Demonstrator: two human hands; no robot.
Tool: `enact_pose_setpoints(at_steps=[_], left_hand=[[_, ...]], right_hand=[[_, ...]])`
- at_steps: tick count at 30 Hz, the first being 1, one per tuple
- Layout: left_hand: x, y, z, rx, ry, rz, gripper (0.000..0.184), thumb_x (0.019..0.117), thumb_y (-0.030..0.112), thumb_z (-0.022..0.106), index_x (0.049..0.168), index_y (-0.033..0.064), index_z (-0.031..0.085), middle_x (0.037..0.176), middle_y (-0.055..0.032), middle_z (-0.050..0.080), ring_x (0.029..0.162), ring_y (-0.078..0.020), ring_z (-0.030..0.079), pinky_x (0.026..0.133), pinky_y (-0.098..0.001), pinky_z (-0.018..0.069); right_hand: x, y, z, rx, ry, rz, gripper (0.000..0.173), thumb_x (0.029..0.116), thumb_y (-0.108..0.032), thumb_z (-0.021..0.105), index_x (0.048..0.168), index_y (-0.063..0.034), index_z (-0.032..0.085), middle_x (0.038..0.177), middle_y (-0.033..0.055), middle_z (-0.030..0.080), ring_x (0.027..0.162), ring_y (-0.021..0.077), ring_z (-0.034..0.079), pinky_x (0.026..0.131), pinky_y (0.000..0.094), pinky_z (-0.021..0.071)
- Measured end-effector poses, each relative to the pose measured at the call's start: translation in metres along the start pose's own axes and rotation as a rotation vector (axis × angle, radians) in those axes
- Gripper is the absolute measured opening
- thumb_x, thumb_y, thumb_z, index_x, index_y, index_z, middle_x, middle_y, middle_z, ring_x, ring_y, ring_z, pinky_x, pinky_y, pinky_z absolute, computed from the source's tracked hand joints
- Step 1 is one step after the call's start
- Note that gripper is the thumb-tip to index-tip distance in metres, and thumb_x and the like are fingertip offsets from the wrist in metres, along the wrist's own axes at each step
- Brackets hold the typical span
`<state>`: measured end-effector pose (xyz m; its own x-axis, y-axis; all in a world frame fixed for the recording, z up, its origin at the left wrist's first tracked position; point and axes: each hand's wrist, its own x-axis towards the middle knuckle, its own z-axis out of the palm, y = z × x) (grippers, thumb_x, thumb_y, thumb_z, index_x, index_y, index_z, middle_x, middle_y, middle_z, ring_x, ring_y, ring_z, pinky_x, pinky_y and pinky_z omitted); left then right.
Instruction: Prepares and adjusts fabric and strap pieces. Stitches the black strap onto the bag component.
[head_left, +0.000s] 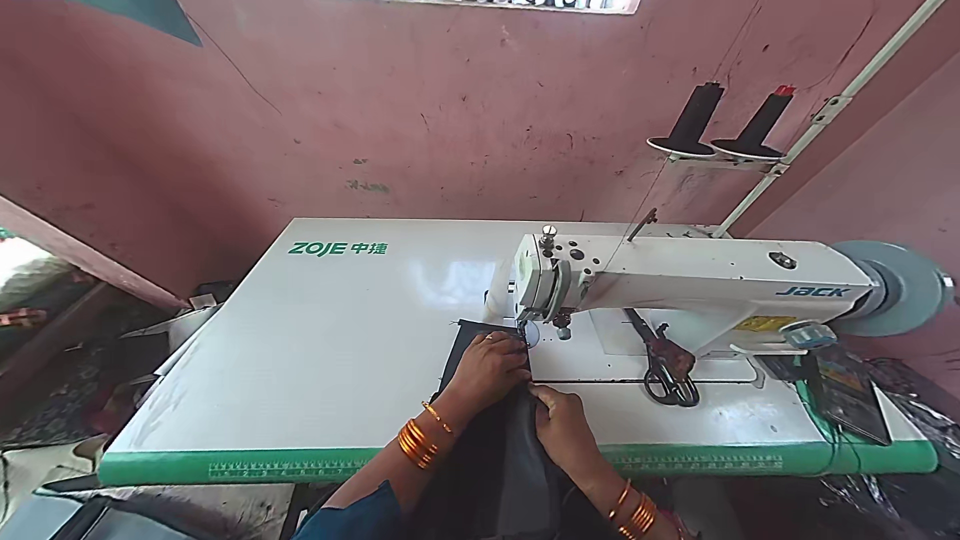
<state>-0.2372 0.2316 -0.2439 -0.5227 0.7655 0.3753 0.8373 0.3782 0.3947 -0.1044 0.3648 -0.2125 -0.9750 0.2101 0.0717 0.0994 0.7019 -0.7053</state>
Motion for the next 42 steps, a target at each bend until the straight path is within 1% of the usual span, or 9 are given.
enact_pose_setpoints(at_steps=[5, 12, 21, 24, 27, 30, 32, 38, 42], left_hand=[[0.022, -0.018, -0.004, -0.033, 0.012, -0.070, 0.030, 0.0966, 0.035, 0.068, 0.098, 0.0071, 0.079, 0.118, -0.0114, 0.074, 0.121, -0.0292, 0.065, 0.104, -0.0476, 0.0491], [0.041, -0.034, -0.017, -0.072, -0.068, -0.153, 0.036, 0.0960, 0.035, 0.070, 0.108, 0.0013, 0.075, 0.122, -0.0168, 0.070, 0.124, -0.0334, 0.062, 0.107, -0.0505, 0.0460], [0.005, 0.029, -0.010, -0.356, 0.321, 0.536, 0.039, 0.1045, 0.033, 0.059, 0.077, 0.0054, 0.064, 0.074, -0.0083, 0.062, 0.087, -0.0232, 0.066, 0.108, -0.0377, 0.0468], [-0.001, 0.020, -0.022, -0.159, 0.482, 0.543, 0.044, 0.1055, 0.035, 0.056, 0.069, 0.0090, 0.056, 0.059, -0.0045, 0.050, 0.062, -0.0199, 0.056, 0.071, -0.0317, 0.0495], [-0.025, 0.017, -0.033, -0.007, 0.273, 0.143, 0.052, 0.1065, 0.043, 0.049, 0.068, 0.0086, 0.056, 0.053, -0.0040, 0.049, 0.050, -0.0205, 0.055, 0.048, -0.0356, 0.0444], [-0.016, 0.022, -0.064, -0.140, -0.404, -0.484, 0.061, 0.1016, 0.059, 0.051, 0.098, 0.0006, 0.066, 0.077, -0.0166, 0.064, 0.079, -0.0362, 0.066, 0.073, -0.0573, 0.0519], [0.001, 0.027, -0.069, -0.114, -0.529, -0.693, 0.070, 0.0953, 0.069, 0.054, 0.098, 0.0006, 0.066, 0.085, -0.0178, 0.065, 0.087, -0.0374, 0.065, 0.078, -0.0587, 0.0513], [-0.006, 0.040, -0.020, 0.050, -0.048, -0.223, 0.025, 0.0926, 0.007, 0.059, 0.106, 0.0091, 0.080, 0.108, -0.0146, 0.074, 0.109, -0.0370, 0.067, 0.091, -0.0575, 0.0506], [-0.010, 0.043, -0.006, 0.031, -0.022, -0.294, 0.026, 0.0933, 0.032, 0.066, 0.097, 0.0108, 0.080, 0.102, -0.0099, 0.074, 0.104, -0.0316, 0.067, 0.086, -0.0506, 0.0505]], right_hand=[[0.031, 0.006, 0.003, 0.045, 0.057, -0.015, 0.021, 0.0935, 0.003, 0.054, 0.099, 0.0047, 0.074, 0.080, 0.0159, 0.072, 0.074, 0.0241, 0.071, 0.071, 0.0384, 0.0554], [0.072, 0.000, -0.009, -0.087, -0.146, 0.088, 0.024, 0.0956, 0.000, 0.052, 0.105, 0.0018, 0.074, 0.092, 0.0171, 0.073, 0.090, 0.0297, 0.071, 0.083, 0.0476, 0.0535], [0.005, 0.009, -0.012, 0.942, 0.018, 0.350, 0.013, 0.0971, -0.001, 0.060, 0.101, 0.0014, 0.071, 0.086, 0.0075, 0.073, 0.079, 0.0112, 0.069, 0.074, 0.0273, 0.0584], [-0.008, -0.007, -0.017, 0.861, 0.004, 0.287, 0.021, 0.1023, -0.010, 0.057, 0.115, 0.0007, 0.070, 0.095, 0.0059, 0.075, 0.086, 0.0102, 0.071, 0.079, 0.0266, 0.0605], [-0.014, -0.009, -0.011, 0.761, -0.062, 0.352, 0.026, 0.0995, -0.003, 0.058, 0.124, 0.0021, 0.064, 0.089, 0.0073, 0.075, 0.078, 0.0113, 0.072, 0.072, 0.0280, 0.0598], [-0.020, 0.005, 0.001, 0.741, -0.015, 0.430, 0.023, 0.0973, 0.000, 0.063, 0.120, 0.0023, 0.066, 0.090, 0.0089, 0.076, 0.079, 0.0125, 0.073, 0.074, 0.0282, 0.0601], [-0.022, 0.010, 0.005, 0.748, 0.021, 0.406, 0.023, 0.0966, -0.001, 0.065, 0.119, 0.0025, 0.067, 0.092, 0.0096, 0.077, 0.081, 0.0132, 0.074, 0.076, 0.0284, 0.0613], [-0.033, 0.018, 0.015, 0.387, 0.169, 0.103, 0.035, 0.0962, -0.011, 0.063, 0.128, 0.0024, 0.067, 0.085, 0.0046, 0.077, 0.071, 0.0051, 0.071, 0.070, 0.0230, 0.0587], [-0.037, 0.020, 0.016, 0.019, 0.272, -0.177, 0.038, 0.0959, -0.004, 0.053, 0.126, 0.0144, 0.064, 0.109, 0.0230, 0.075, 0.096, 0.0286, 0.077, 0.087, 0.0384, 0.0602]])
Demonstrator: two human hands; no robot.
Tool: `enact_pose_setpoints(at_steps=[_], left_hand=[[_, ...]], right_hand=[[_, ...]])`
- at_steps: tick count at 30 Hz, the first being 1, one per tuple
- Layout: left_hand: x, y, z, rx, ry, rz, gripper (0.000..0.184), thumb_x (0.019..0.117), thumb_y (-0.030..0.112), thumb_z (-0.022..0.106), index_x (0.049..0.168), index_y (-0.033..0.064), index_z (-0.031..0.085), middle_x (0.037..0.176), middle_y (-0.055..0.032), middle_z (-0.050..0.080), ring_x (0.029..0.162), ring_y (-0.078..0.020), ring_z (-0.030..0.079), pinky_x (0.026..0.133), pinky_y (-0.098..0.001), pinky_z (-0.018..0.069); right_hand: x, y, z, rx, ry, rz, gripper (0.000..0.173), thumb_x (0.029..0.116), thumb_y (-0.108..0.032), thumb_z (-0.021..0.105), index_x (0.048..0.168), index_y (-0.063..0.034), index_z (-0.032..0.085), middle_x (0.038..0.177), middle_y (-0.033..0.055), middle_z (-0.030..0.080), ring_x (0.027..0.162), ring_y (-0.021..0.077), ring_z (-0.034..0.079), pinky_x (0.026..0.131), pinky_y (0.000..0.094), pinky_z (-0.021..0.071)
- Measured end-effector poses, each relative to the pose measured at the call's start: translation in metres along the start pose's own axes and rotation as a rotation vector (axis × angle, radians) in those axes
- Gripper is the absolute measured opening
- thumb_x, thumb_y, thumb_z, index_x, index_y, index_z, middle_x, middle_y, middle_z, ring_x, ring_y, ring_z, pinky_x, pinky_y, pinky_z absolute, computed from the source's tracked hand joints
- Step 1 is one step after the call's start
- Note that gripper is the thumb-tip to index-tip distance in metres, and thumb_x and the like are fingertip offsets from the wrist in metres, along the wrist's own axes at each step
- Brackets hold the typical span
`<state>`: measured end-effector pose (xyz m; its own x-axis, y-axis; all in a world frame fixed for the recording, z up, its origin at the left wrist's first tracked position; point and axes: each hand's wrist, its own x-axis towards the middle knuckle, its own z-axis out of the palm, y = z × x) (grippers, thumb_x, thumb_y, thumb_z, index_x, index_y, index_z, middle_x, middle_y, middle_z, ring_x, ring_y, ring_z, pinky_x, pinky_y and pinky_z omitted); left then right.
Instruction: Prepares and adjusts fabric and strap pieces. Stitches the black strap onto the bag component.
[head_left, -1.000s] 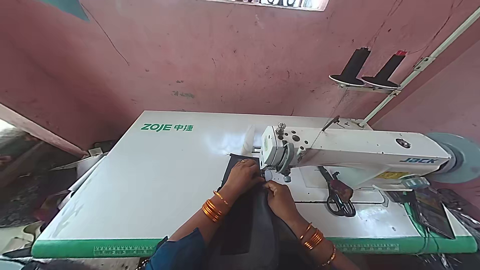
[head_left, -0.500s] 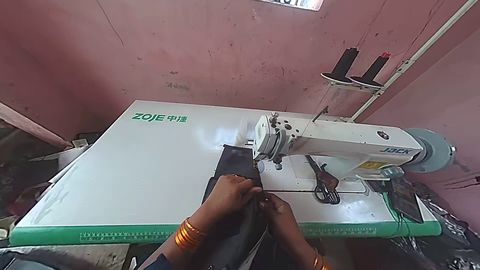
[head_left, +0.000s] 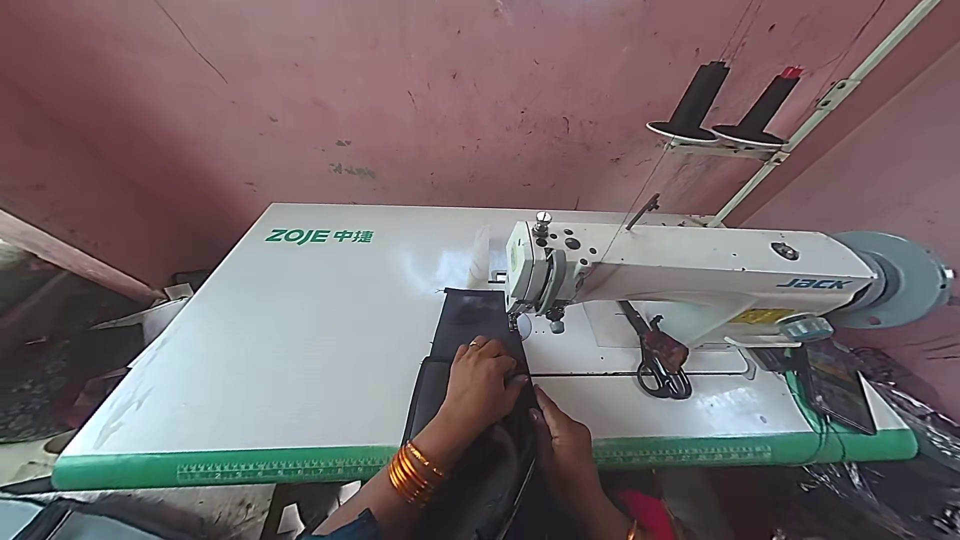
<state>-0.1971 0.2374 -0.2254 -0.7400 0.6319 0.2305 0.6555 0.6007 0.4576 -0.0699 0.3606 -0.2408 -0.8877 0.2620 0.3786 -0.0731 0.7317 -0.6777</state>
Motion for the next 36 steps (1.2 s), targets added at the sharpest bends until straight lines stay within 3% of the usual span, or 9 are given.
enact_pose_setpoints(at_steps=[4, 7, 8, 14, 19, 27, 31, 34, 36], left_hand=[[0.008, 0.005, -0.002, -0.033, -0.045, -0.098, 0.027, 0.0904, 0.033, 0.069, 0.097, 0.0080, 0.077, 0.102, -0.0113, 0.071, 0.104, -0.0322, 0.065, 0.087, -0.0517, 0.0480], [0.006, -0.002, 0.002, -0.055, -0.005, 0.073, 0.022, 0.0956, 0.023, 0.064, 0.109, 0.0146, 0.079, 0.126, -0.0064, 0.071, 0.118, -0.0307, 0.064, 0.088, -0.0529, 0.0512], [0.006, -0.006, 0.004, -0.047, 0.013, 0.156, 0.022, 0.0972, 0.020, 0.061, 0.106, 0.0145, 0.080, 0.127, -0.0050, 0.072, 0.118, -0.0295, 0.066, 0.087, -0.0520, 0.0522], [0.011, -0.021, -0.004, -0.036, -0.073, 0.339, 0.032, 0.0968, 0.036, 0.065, 0.099, 0.0095, 0.081, 0.114, -0.0054, 0.078, 0.114, -0.0271, 0.070, 0.090, -0.0473, 0.0543], [0.029, -0.030, -0.009, -0.018, -0.124, 0.309, 0.029, 0.0976, 0.033, 0.064, 0.101, 0.0100, 0.081, 0.118, -0.0064, 0.076, 0.116, -0.0282, 0.068, 0.093, -0.0493, 0.0527], [0.078, -0.048, -0.021, -0.038, -0.148, 0.177, 0.034, 0.0938, 0.035, 0.070, 0.090, 0.0013, 0.075, 0.102, -0.0175, 0.071, 0.109, -0.0372, 0.066, 0.088, -0.0532, 0.0527], [0.096, -0.061, -0.027, -0.076, -0.204, 0.123, 0.045, 0.0851, 0.040, 0.080, 0.103, -0.0002, 0.072, 0.114, -0.0189, 0.068, 0.118, -0.0371, 0.062, 0.096, -0.0536, 0.0499], [0.098, -0.063, -0.049, -0.030, -0.402, 0.091, 0.068, 0.0780, 0.045, 0.086, 0.129, 0.0059, 0.065, 0.146, -0.0199, 0.053, 0.140, -0.0387, 0.045, 0.110, -0.0582, 0.0399], [0.084, -0.052, -0.075, 0.039, -0.554, 0.102, 0.075, 0.0801, 0.041, 0.086, 0.145, 0.0155, 0.057, 0.169, -0.0179, 0.023, 0.158, -0.0367, 0.012, 0.123, -0.0623, 0.0141]], right_hand=[[-0.002, 0.002, 0.005, -0.232, 0.027, -0.151, 0.032, 0.0882, 0.000, 0.058, 0.114, 0.0123, 0.071, 0.085, 0.0196, 0.075, 0.070, 0.0287, 0.075, 0.065, 0.0385, 0.0622], [-0.002, 0.002, 0.005, -0.385, -0.022, -0.212, 0.026, 0.0826, 0.000, 0.062, 0.104, 0.0088, 0.072, 0.071, 0.0155, 0.069, 0.055, 0.0257, 0.070, 0.050, 0.0366, 0.0579], [-0.002, 0.001, 0.005, -0.403, -0.040, -0.210, 0.021, 0.0818, 0.000, 0.062, 0.099, 0.0069, 0.072, 0.069, 0.0142, 0.068, 0.054, 0.0249, 0.068, 0.049, 0.0363, 0.0569], [0.002, -0.016, 0.002, -0.271, -0.131, -0.045, 0.015, 0.0864, -0.004, 0.061, 0.095, 0.0048, 0.070, 0.074, 0.0147, 0.070, 0.064, 0.0265, 0.072, 0.057, 0.0405, 0.0591], [0.021, -0.010, 0.010, -0.174, -0.114, -0.015, 0.019, 0.0901, -0.003, 0.056, 0.097, 0.0054, 0.071, 0.078, 0.0154, 0.071, 0.069, 0.0271, 0.073, 0.063, 0.0415, 0.0598], [0.079, 0.009, 0.025, -0.157, -0.078, -0.064, 0.020, 0.0917, -0.005, 0.054, 0.093, 0.0027, 0.072, 0.074, 0.0126, 0.071, 0.067, 0.0235, 0.072, 0.063, 0.0386, 0.0587], [0.099, 0.010, 0.028, -0.169, -0.098, -0.030, 0.018, 0.0915, -0.005, 0.055, 0.088, 0.0030, 0.071, 0.070, 0.0142, 0.068, 0.065, 0.0268, 0.070, 0.061, 0.0423, 0.0567], [0.107, 0.006, 0.026, -0.200, -0.163, -0.008, 0.015, 0.0911, -0.003, 0.058, 0.091, 0.0045, 0.071, 0.074, 0.0173, 0.070, 0.070, 0.0318, 0.072, 0.064, 0.0474, 0.0573], [0.110, 0.001, 0.023, -0.190, -0.227, 0.073, 0.016, 0.0931, -0.004, 0.059, 0.097, 0.0037, 0.072, 0.081, 0.0180, 0.072, 0.078, 0.0328, 0.073, 0.072, 0.0491, 0.0579]])
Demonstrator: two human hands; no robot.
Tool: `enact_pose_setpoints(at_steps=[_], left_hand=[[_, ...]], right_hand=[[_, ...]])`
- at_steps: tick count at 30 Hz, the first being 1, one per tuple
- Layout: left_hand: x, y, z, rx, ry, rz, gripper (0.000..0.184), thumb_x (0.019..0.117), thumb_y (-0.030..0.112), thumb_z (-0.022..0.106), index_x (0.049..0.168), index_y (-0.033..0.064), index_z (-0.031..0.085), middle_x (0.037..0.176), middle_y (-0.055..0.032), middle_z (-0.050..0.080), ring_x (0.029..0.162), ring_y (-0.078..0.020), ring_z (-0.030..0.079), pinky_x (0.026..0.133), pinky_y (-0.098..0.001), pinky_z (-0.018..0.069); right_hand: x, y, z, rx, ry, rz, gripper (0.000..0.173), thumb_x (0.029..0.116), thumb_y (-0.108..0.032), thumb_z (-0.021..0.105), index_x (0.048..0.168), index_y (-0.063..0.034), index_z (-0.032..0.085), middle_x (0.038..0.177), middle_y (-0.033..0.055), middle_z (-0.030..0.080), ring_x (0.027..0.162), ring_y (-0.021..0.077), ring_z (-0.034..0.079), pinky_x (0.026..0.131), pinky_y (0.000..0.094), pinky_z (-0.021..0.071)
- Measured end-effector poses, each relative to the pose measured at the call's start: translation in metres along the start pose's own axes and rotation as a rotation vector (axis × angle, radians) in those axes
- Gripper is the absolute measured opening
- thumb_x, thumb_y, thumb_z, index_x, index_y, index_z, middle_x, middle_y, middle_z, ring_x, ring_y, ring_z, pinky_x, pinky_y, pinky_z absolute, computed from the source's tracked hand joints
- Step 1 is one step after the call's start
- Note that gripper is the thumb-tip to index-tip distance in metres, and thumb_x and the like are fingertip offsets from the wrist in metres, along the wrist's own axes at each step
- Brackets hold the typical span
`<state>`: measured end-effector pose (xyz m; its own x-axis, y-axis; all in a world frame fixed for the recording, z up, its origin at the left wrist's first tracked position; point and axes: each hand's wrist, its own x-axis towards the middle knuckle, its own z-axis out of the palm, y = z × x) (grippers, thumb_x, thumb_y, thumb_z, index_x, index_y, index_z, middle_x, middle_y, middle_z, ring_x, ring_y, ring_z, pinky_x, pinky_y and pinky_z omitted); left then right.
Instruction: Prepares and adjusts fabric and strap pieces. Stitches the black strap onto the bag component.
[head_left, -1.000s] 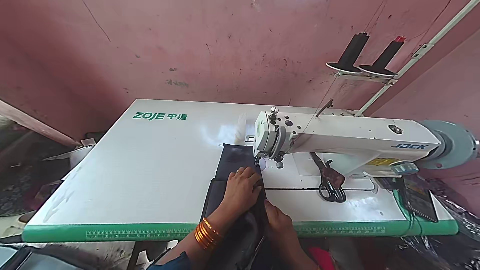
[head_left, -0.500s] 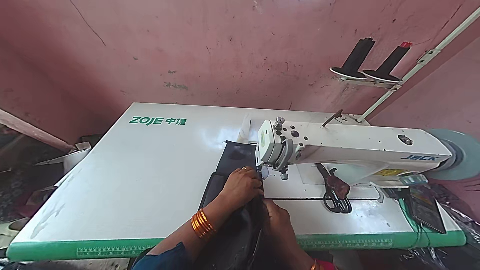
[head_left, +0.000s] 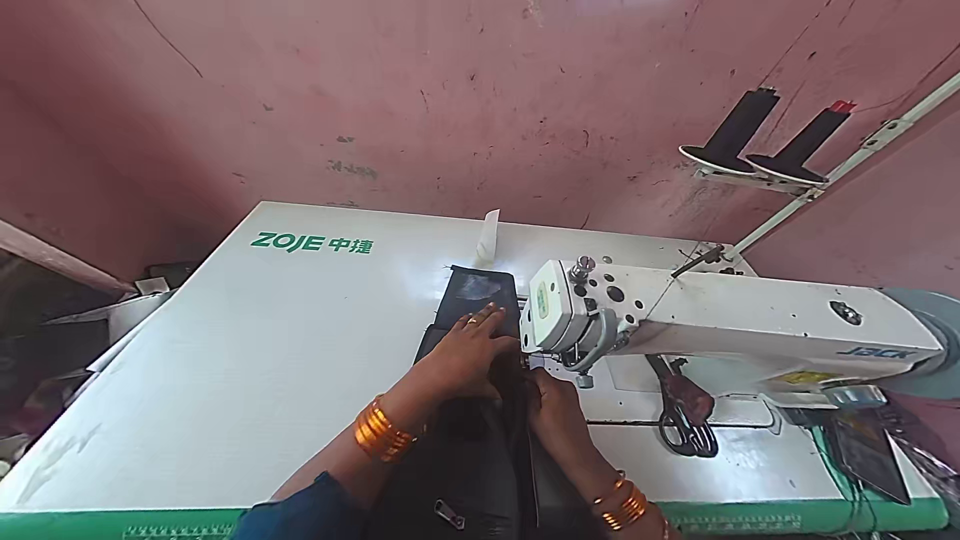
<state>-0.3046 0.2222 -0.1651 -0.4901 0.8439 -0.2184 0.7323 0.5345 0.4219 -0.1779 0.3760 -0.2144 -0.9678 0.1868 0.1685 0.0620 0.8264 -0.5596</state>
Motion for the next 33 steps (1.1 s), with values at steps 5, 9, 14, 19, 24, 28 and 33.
enact_pose_setpoints(at_steps=[5, 9, 14, 19, 24, 28, 33], left_hand=[[-0.054, 0.012, 0.022, -0.167, 0.115, 0.386, 0.020, 0.0989, 0.011, 0.061, 0.107, 0.0090, 0.080, 0.108, -0.0092, 0.078, 0.112, -0.0246, 0.071, 0.120, -0.0548, 0.0335], [-0.044, 0.028, 0.025, -0.147, -0.072, -0.012, 0.044, 0.1087, 0.038, 0.048, 0.106, 0.0028, 0.075, 0.096, -0.0189, 0.073, 0.095, -0.0370, 0.069, 0.087, -0.0580, 0.0511], [-0.022, 0.055, 0.077, 0.103, 0.333, 0.019, 0.024, 0.1001, 0.009, 0.057, 0.115, 0.0030, 0.075, 0.121, -0.0159, 0.070, 0.119, -0.0354, 0.064, 0.095, -0.0479, 0.0543], [-0.031, 0.052, 0.094, -0.089, 0.419, -0.014, 0.030, 0.1026, 0.020, 0.055, 0.107, 0.0002, 0.077, 0.118, -0.0142, 0.074, 0.122, -0.0298, 0.065, 0.105, -0.0431, 0.0495], [-0.027, 0.049, 0.097, -0.054, 0.461, 0.084, 0.033, 0.0957, 0.037, 0.068, 0.110, 0.0085, 0.078, 0.136, -0.0089, 0.068, 0.131, -0.0291, 0.060, 0.099, -0.0466, 0.0535], [-0.026, 0.039, 0.087, -0.046, 0.371, 0.131, 0.031, 0.0985, 0.035, 0.065, 0.107, 0.0083, 0.078, 0.133, -0.0077, 0.070, 0.134, -0.0283, 0.059, 0.103, -0.0468, 0.0505], [-0.012, 0.025, 0.074, -0.056, 0.340, 0.126, 0.033, 0.0975, 0.037, 0.066, 0.109, 0.0093, 0.078, 0.134, -0.0098, 0.068, 0.135, -0.0286, 0.056, 0.105, -0.0481, 0.0487]], right_hand=[[-0.031, 0.003, -0.009, 0.853, -0.034, 0.508, 0.019, 0.1017, -0.003, 0.055, 0.116, 0.0041, 0.065, 0.079, 0.0077, 0.068, 0.057, 0.0108, 0.062, 0.051, 0.0253, 0.0532], [-0.078, -0.010, -0.014, 0.971, -0.039, 0.616, 0.016, 0.0999, 0.004, 0.054, 0.109, 0.0056, 0.067, 0.074, 0.0083, 0.069, 0.049, 0.0113, 0.060, 0.044, 0.0256, 0.0523], [-0.094, -0.011, 0.001, 0.299, 0.153, 0.131, 0.032, 0.0990, -0.007, 0.058, 0.127, 0.0051, 0.068, 0.095, 0.0127, 0.078, 0.077, 0.0162, 0.076, 0.072, 0.0311, 0.0610], [-0.105, -0.014, 0.001, -0.171, 0.063, -0.068, 0.034, 0.0896, 0.004, 0.056, 0.120, 0.0118, 0.068, 0.076, 0.0200, 0.071, 0.068, 0.0348, 0.073, 0.065, 0.0459, 0.0605], [-0.110, -0.005, 0.009, -0.239, 0.171, -0.180, 0.020, 0.0807, 0.004, 0.061, 0.097, 0.0081, 0.071, 0.069, 0.0166, 0.067, 0.057, 0.0292, 0.070, 0.052, 0.0403, 0.0580], [-0.112, -0.017, 0.005, -0.103, 0.094, -0.095, 0.025, 0.0918, -0.003, 0.060, 0.110, 0.0115, 0.071, 0.081, 0.0205, 0.073, 0.071, 0.0332, 0.075, 0.066, 0.0445, 0.0617], [-0.096, -0.015, 0.010, -0.085, 0.122, -0.086, 0.021, 0.0885, 0.000, 0.058, 0.100, 0.0089, 0.072, 0.076, 0.0180, 0.071, 0.068, 0.0300, 0.073, 0.063, 0.0420, 0.0606]])
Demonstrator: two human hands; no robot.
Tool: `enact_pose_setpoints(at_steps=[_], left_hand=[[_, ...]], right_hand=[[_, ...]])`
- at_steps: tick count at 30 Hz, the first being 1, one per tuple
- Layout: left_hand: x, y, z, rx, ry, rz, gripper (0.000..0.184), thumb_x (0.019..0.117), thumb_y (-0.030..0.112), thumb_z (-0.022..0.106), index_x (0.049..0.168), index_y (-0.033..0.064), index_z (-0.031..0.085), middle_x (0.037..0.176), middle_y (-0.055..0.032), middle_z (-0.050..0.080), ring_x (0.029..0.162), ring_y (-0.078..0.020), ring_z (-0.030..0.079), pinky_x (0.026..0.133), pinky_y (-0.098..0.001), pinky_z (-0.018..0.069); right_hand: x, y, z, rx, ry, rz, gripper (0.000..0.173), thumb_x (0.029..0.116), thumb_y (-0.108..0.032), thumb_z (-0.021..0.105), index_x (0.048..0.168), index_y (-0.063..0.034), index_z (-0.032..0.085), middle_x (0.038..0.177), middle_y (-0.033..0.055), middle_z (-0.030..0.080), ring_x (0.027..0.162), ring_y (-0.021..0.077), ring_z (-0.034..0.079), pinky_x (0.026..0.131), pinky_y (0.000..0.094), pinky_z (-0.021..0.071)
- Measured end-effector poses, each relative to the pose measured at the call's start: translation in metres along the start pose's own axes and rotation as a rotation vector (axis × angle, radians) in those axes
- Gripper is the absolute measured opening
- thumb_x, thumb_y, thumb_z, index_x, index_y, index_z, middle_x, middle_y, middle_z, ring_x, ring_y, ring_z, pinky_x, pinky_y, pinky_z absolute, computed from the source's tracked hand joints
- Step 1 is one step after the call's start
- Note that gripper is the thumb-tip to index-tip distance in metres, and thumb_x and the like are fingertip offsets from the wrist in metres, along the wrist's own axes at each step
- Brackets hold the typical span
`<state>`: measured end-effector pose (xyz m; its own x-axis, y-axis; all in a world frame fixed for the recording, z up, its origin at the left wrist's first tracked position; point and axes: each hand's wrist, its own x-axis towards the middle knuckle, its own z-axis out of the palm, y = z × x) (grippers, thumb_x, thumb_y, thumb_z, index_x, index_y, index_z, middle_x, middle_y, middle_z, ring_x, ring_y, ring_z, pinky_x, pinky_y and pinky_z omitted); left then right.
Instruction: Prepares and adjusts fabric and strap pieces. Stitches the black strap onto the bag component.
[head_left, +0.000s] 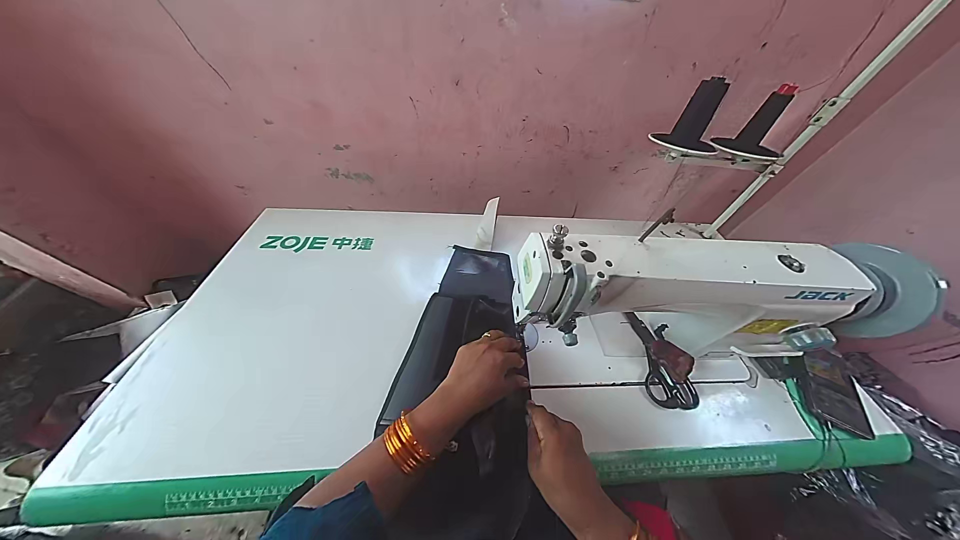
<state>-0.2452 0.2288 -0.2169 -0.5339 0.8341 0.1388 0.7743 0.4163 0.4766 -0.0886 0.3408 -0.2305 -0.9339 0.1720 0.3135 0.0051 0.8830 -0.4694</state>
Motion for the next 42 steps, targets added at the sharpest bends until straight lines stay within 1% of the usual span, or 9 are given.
enact_pose_setpoints(at_steps=[8, 13, 17, 21, 23, 26, 31, 36, 42], left_hand=[[0.038, -0.025, -0.017, -0.033, -0.010, -0.128, 0.041, 0.0914, 0.043, 0.073, 0.108, 0.0057, 0.076, 0.128, -0.0152, 0.066, 0.128, -0.0322, 0.058, 0.101, -0.0508, 0.0492], [0.060, -0.033, -0.031, -0.002, -0.124, -0.283, 0.088, 0.0744, 0.058, 0.084, 0.138, 0.0044, 0.056, 0.151, -0.0132, 0.049, 0.143, -0.0301, 0.044, 0.111, -0.0494, 0.0435], [0.061, -0.040, -0.030, -0.003, -0.102, -0.254, 0.087, 0.0771, 0.055, 0.084, 0.140, 0.0037, 0.054, 0.152, -0.0135, 0.049, 0.144, -0.0291, 0.044, 0.113, -0.0474, 0.0415], [0.033, -0.043, -0.035, -0.108, -0.148, 0.112, 0.022, 0.0945, 0.009, 0.068, 0.111, -0.0037, 0.074, 0.121, -0.0212, 0.071, 0.126, -0.0362, 0.062, 0.122, -0.0505, 0.0322], [0.010, -0.035, -0.032, -0.152, -0.130, 0.251, 0.026, 0.0902, -0.009, 0.056, 0.097, 0.0006, 0.079, 0.105, -0.0166, 0.077, 0.111, -0.0340, 0.071, 0.119, -0.0520, 0.0364], [-0.023, -0.020, -0.001, -0.127, 0.156, 0.358, 0.029, 0.0879, -0.006, 0.058, 0.090, 0.0114, 0.081, 0.094, -0.0051, 0.079, 0.096, -0.0231, 0.076, 0.112, -0.0578, 0.0437], [-0.051, 0.013, 0.051, 0.066, 0.412, 0.248, 0.024, 0.0916, 0.014, 0.059, 0.095, 0.0218, 0.081, 0.106, 0.0020, 0.076, 0.112, -0.0230, 0.071, 0.110, -0.0766, 0.0293], [-0.054, 0.034, 0.060, 0.068, 0.472, 0.056, 0.024, 0.0932, 0.025, 0.058, 0.096, 0.0203, 0.081, 0.108, 0.0019, 0.077, 0.114, -0.0224, 0.071, 0.111, -0.0745, 0.0295], [-0.046, 0.040, 0.063, 0.168, 0.442, 0.043, 0.030, 0.0993, 0.044, 0.058, 0.098, 0.0248, 0.080, 0.120, 0.0050, 0.075, 0.117, -0.0239, 0.069, 0.109, -0.0750, 0.0276]], right_hand=[[0.051, 0.017, 0.012, 0.037, 0.070, -0.015, 0.015, 0.0875, 0.000, 0.057, 0.091, 0.0047, 0.071, 0.070, 0.0143, 0.068, 0.062, 0.0263, 0.070, 0.059, 0.0399, 0.0584], [0.076, 0.022, 0.011, 0.042, 0.002, 0.015, 0.014, 0.0898, 0.000, 0.057, 0.090, 0.0036, 0.071, 0.071, 0.0150, 0.067, 0.065, 0.0275, 0.070, 0.062, 0.0417, 0.0573], [0.090, 0.016, 0.002, 0.065, -0.154, 0.161, 0.016, 0.0947, -0.003, 0.056, 0.095, 0.0039, 0.070, 0.077, 0.0174, 0.070, 0.076, 0.0319, 0.072, 0.070, 0.0477, 0.0565], [0.077, 0.026, -0.017, 0.905, -0.191, 0.716, 0.017, 0.1008, 0.000, 0.056, 0.115, 0.0037, 0.064, 0.090, 0.0102, 0.070, 0.071, 0.0140, 0.068, 0.063, 0.0281, 0.0577], [0.048, 0.024, -0.027, 1.058, -0.169, 0.816, 0.014, 0.0959, 0.007, 0.058, 0.107, 0.0032, 0.065, 0.085, 0.0091, 0.071, 0.068, 0.0143, 0.068, 0.061, 0.0295, 0.0587], [0.014, 0.015, -0.030, 1.005, -0.125, 0.719, 0.016, 0.0944, 0.005, 0.060, 0.105, 0.0026, 0.072, 0.087, 0.0072, 0.074, 0.076, 0.0106, 0.071, 0.071, 0.0254, 0.0609], [-0.018, 0.013, -0.012, 0.367, 0.024, 0.178, 0.039, 0.0959, -0.004, 0.056, 0.132, 0.0096, 0.063, 0.096, 0.0157, 0.078, 0.068, 0.0150, 0.073, 0.064, 0.0273, 0.0591], [-0.029, 0.007, -0.017, 0.067, -0.117, 0.034, 0.038, 0.0914, 0.004, 0.053, 0.127, 0.0121, 0.065, 0.075, 0.0195, 0.072, 0.065, 0.0327, 0.072, 0.063, 0.0433, 0.0598], [-0.041, 0.017, -0.011, 0.069, 0.012, -0.133, 0.027, 0.0840, 0.000, 0.054, 0.102, 0.0074, 0.073, 0.066, 0.0120, 0.066, 0.054, 0.0227, 0.067, 0.053, 0.0344, 0.0564]])
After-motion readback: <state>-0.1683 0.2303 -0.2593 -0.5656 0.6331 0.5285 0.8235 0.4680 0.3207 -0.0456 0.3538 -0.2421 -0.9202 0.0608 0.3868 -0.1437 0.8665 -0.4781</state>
